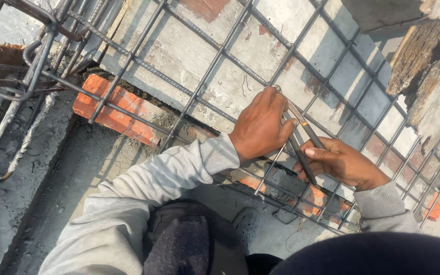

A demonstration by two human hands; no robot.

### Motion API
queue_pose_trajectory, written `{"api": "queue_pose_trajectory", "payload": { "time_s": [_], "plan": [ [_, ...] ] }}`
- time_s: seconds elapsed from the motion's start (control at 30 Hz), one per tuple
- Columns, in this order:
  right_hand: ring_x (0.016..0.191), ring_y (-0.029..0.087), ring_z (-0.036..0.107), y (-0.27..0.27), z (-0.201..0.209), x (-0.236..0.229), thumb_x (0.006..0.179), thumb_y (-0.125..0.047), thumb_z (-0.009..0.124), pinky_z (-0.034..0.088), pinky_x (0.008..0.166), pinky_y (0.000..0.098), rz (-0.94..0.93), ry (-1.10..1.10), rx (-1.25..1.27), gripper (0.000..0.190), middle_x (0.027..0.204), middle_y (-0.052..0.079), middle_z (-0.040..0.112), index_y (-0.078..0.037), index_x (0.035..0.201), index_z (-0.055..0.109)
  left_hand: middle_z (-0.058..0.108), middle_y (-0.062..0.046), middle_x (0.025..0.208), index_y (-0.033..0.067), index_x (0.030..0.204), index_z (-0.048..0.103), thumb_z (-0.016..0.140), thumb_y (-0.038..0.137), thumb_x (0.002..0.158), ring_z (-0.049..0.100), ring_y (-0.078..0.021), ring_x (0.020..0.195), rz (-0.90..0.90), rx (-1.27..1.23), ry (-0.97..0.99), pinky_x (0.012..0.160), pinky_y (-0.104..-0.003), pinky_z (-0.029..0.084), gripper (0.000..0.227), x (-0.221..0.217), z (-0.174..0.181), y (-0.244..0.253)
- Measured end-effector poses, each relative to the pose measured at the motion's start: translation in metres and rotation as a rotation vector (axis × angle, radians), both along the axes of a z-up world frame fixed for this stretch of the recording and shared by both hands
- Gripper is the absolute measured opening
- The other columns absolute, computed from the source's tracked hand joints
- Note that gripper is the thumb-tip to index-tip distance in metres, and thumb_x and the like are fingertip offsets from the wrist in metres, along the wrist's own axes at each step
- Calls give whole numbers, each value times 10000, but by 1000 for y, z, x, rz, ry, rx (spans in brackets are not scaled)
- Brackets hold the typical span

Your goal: The person secures a rebar grid by wrapping tie wire around the rebar intersections by hand and twisting and cutting the wire using pliers.

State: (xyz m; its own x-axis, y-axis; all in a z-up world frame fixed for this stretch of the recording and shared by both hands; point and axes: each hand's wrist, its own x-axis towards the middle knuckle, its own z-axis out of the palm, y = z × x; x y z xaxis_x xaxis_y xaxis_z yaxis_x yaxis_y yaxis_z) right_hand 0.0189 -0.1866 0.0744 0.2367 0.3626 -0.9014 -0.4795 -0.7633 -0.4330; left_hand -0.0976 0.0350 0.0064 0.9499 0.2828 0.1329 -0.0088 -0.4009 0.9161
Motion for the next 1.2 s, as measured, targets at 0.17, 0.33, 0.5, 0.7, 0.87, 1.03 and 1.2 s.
{"api": "queue_pose_trajectory", "payload": {
  "time_s": [0.17, 0.33, 0.5, 0.7, 0.87, 1.03, 1.2],
  "plan": [
    [828, 310, 754, -18, -19, -32, 996, -264, 575, 603, 737, 414, -167, 68, 168, 322, 968, 228, 745, 3, 1175, 586, 659, -233, 963, -27, 1017, 604, 737, 317, 912, 691, -405, 863, -30, 55, 283, 756, -496, 568, 384, 17, -15, 5],
    [968, 302, 757, -34, -17, -61, 967, -262, 596, 612, 801, 455, -130, -27, 169, 341, 1042, 182, 748, 10, 1171, 587, 721, -224, 811, -4, 933, 638, 751, 296, 898, 723, -401, 802, -59, -11, 373, 764, -483, 572, 323, 15, -33, 4],
    [1024, 302, 745, -56, -22, -96, 960, -269, 593, 596, 835, 448, -202, -122, 103, 407, 1069, 195, 739, -1, 1266, 594, 701, -171, 728, -12, 892, 627, 786, 211, 852, 713, -327, 691, -95, -146, 221, 660, -432, 573, 277, 0, -31, -19],
    [1180, 246, 714, -106, -26, -99, 953, -242, 565, 512, 1027, 395, -230, -136, 319, 417, 1308, 162, 705, -34, 1315, 547, 685, -96, 792, -14, 1072, 520, 693, 53, 918, 690, -171, 647, -277, -681, 609, 530, -287, 579, 241, 8, 3, -16],
    [1005, 232, 686, -175, -31, -87, 974, -235, 563, 543, 800, 439, -393, -179, 295, 347, 1322, 166, 719, -46, 1265, 579, 765, -128, 885, -16, 1295, 505, 692, 111, 909, 755, -169, 714, -407, -362, 750, 616, -267, 640, 447, 2, 61, 12],
    [824, 406, 623, -252, -64, -82, 1063, -309, 626, 472, 597, 530, -310, -648, -243, 317, 948, 250, 687, -39, 1230, 619, 794, -120, 938, 49, 1385, 521, 609, 124, 934, 772, -181, 753, -391, 93, 874, 760, -312, 630, 465, -15, 85, 7],
    [1053, 356, 563, -315, -127, -90, 1070, -288, 688, 515, 855, 492, 88, -1406, -309, 341, 1168, 246, 543, 45, 1054, 614, 720, -145, 1049, 39, 1305, 591, 621, 81, 891, 735, -256, 924, -478, 234, 800, 885, -364, 569, 417, -45, 61, -33]
  ]
}}
